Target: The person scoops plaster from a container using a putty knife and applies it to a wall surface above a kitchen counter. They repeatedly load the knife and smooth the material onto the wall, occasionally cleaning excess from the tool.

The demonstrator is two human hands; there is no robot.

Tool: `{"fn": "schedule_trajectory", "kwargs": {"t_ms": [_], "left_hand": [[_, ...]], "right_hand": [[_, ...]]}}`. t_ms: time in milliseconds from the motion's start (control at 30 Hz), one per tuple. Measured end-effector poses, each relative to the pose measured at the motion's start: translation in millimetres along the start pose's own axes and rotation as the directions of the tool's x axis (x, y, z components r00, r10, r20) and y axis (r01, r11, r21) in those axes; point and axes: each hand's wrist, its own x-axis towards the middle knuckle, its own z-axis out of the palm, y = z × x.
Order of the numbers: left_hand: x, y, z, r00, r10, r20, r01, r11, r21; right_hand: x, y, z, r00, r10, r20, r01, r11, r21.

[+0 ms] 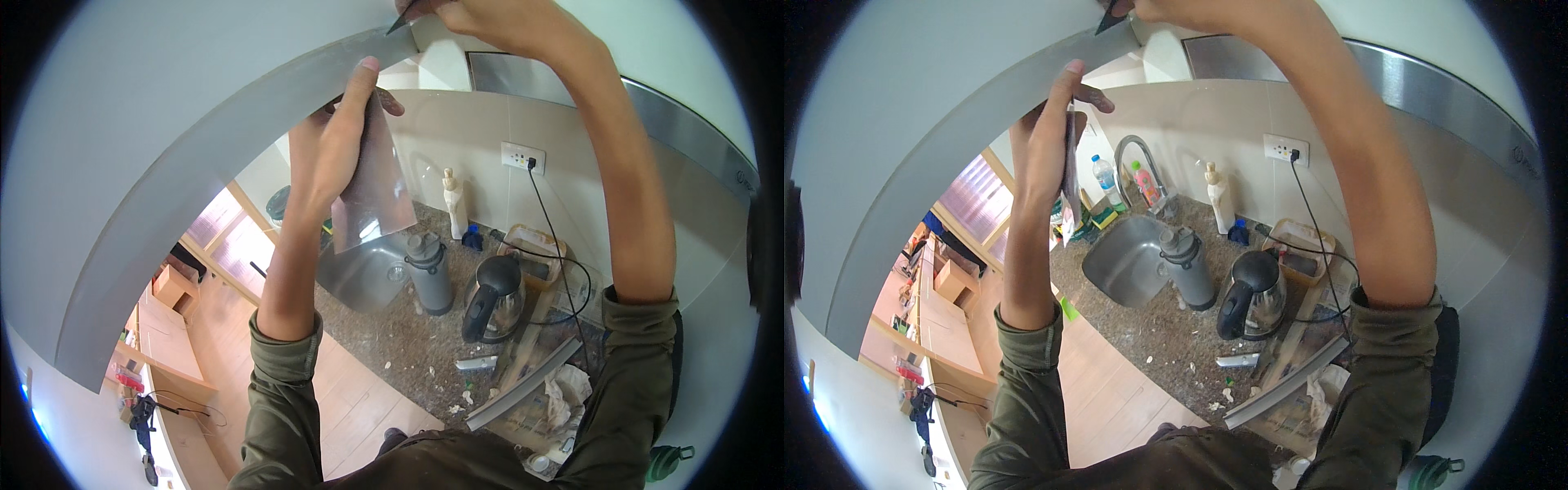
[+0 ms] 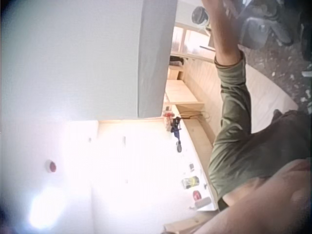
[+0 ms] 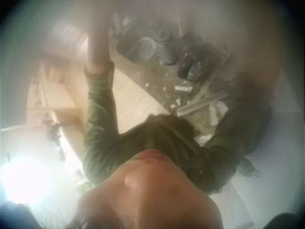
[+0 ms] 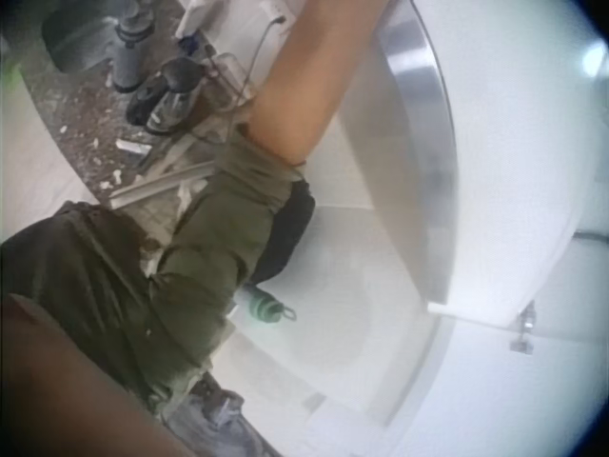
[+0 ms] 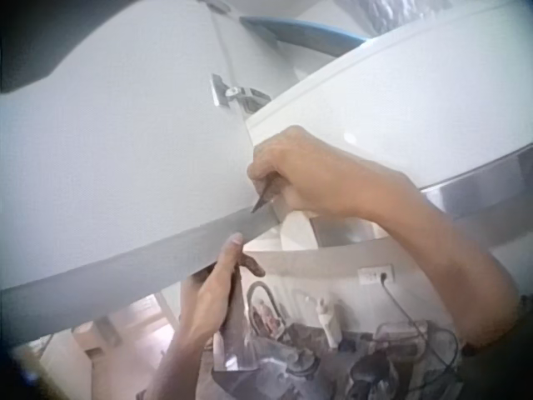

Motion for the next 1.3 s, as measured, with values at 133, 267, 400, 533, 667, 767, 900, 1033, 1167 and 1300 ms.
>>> {"fn": "schedule_trajectory", "kwargs": {"t_ms": [133,267,400,533,667,767,900,1033,1167,1300], "left_hand": [[-1.6,-4.4,-8.7,0.999,-0.030,-0.018,0.031,0.999,0.016],[1.6,1.7,1.7,0.999,-0.045,0.020,0.045,0.999,-0.001],[0.2,6.2,-1.4,0.992,-0.126,0.033,0.124,0.990,0.061],[0.2,1.1,-8.9,0.993,-0.115,0.023,0.114,0.992,0.059],[0.3,-0.1,-8.0,0.997,-0.076,0.000,0.076,0.997,0.016],[0.5,1.9,-5.1,0.997,-0.075,-0.005,0.075,0.997,0.004],[-0.5,2.9,-4.5,0.995,-0.096,0.007,0.096,0.995,0.018],[0.5,-0.1,-4.0,0.998,-0.066,-0.002,0.066,0.998,-0.005],[1.0,-2.2,-5.7,0.999,-0.044,-0.004,0.044,0.999,0.009],[0.6,1.3,-5.7,0.998,-0.065,0.016,0.065,0.998,0.026]], "right_hand": [[0.1,-6.1,7.2,1.000,0.009,-0.010,-0.008,0.995,0.099],[5.1,7.3,-3.0,0.991,0.114,0.064,-0.117,0.992,0.046],[2.6,8.6,4.5,0.993,0.114,0.031,-0.115,0.993,0.021],[4.8,15.1,18.9,1.000,-0.014,0.002,0.014,1.000,0.000],[1.7,18.8,26.8,0.986,-0.142,-0.085,0.132,0.985,-0.115],[-1.1,19.7,28.1,0.971,-0.205,-0.123,0.180,0.965,-0.191],[0.6,18.6,26.6,0.988,-0.133,-0.074,0.112,0.964,-0.241],[0.5,15.4,25.0,0.998,-0.007,-0.059,0.000,0.991,-0.131],[-0.1,16.9,26.6,0.980,-0.147,-0.134,0.116,0.969,-0.216],[-0.9,17.6,26.2,0.978,-0.137,-0.159,0.092,0.962,-0.259]]}}
